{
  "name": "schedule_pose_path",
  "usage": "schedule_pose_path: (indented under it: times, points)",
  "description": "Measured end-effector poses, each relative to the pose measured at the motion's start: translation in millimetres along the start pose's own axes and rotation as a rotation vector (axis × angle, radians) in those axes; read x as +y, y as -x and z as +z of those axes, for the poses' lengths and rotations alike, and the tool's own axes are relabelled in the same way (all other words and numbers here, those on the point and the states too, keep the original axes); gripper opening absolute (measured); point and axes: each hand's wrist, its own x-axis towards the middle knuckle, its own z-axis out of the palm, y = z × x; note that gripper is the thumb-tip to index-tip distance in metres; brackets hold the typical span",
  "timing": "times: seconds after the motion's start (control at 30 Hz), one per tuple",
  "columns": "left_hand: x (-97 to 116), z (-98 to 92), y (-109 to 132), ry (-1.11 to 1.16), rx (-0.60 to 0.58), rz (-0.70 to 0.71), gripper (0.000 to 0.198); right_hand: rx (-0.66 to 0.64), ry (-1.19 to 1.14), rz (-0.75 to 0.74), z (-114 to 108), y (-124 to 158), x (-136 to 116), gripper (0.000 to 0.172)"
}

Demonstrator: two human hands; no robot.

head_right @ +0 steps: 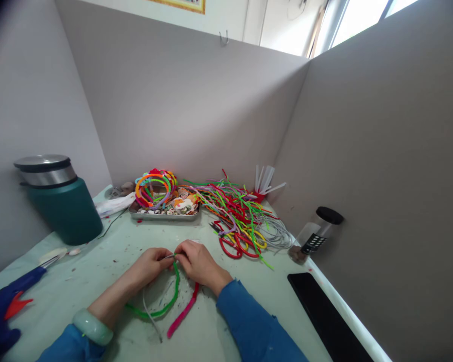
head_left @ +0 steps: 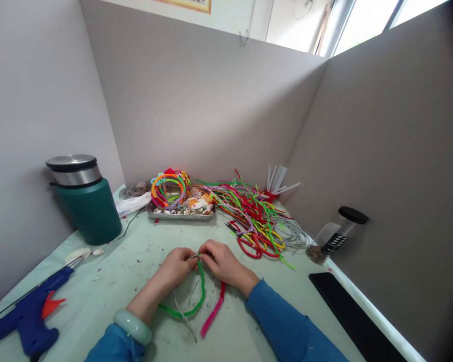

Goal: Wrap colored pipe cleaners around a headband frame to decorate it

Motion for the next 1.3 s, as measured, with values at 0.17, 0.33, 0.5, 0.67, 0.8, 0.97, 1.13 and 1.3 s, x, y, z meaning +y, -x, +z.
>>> schedule_pose_path:
  times: [0.17, 0.33, 0.5, 0.67, 0.8, 0.97, 1.13, 1.3]
  points:
    - [2.6, -1.3, 1.5, -0.134, 0.087, 0.14, 0.013, 0.006, -0.036, 0.019, -1.1, -0.4, 1.2, 0.008]
    - [1.9, -1.3, 2.3, -0.375, 0.181, 0.203, 0.013, -0.028, -0.058, 0.024, -3.1, -0.4, 2.4, 0.007]
    - [2.7, -0.8, 4.1, -0.45, 0.205, 0.19, 0.013, -0.031, -0.061, 0.027, -3.5, 0.0, 1.9, 0.009]
    - [4.4, -1.3, 5.0, -0.469, 0.186, 0.191, 0.013, -0.01, -0.019, 0.043, -2.8, 0.8, -0.4, 0.007]
    - [5.2, -1.1, 4.3, -0.482, 0.165, 0.165, 0.013, -0.01, 0.012, 0.048, -2.8, 1.2, -1.1, 0.005]
    - [3.3, -0.1, 3.3, -0.5, 0.161, 0.188, 0.011, -0.017, 0.018, 0.046, -1.8, 1.2, 0.2, 0.006]
    - [2.7, 3.1, 6.7, -0.658, 0.206, 0.221, 0.011, -0.015, 0.026, 0.029, -0.9, 0.5, 1.1, 0.007]
    - [10.0, 3.4, 14.4, -0.85, 0.247, 0.287, 0.015, -0.015, 0.025, 0.044, 0.4, 0.3, 3.7, 0.007]
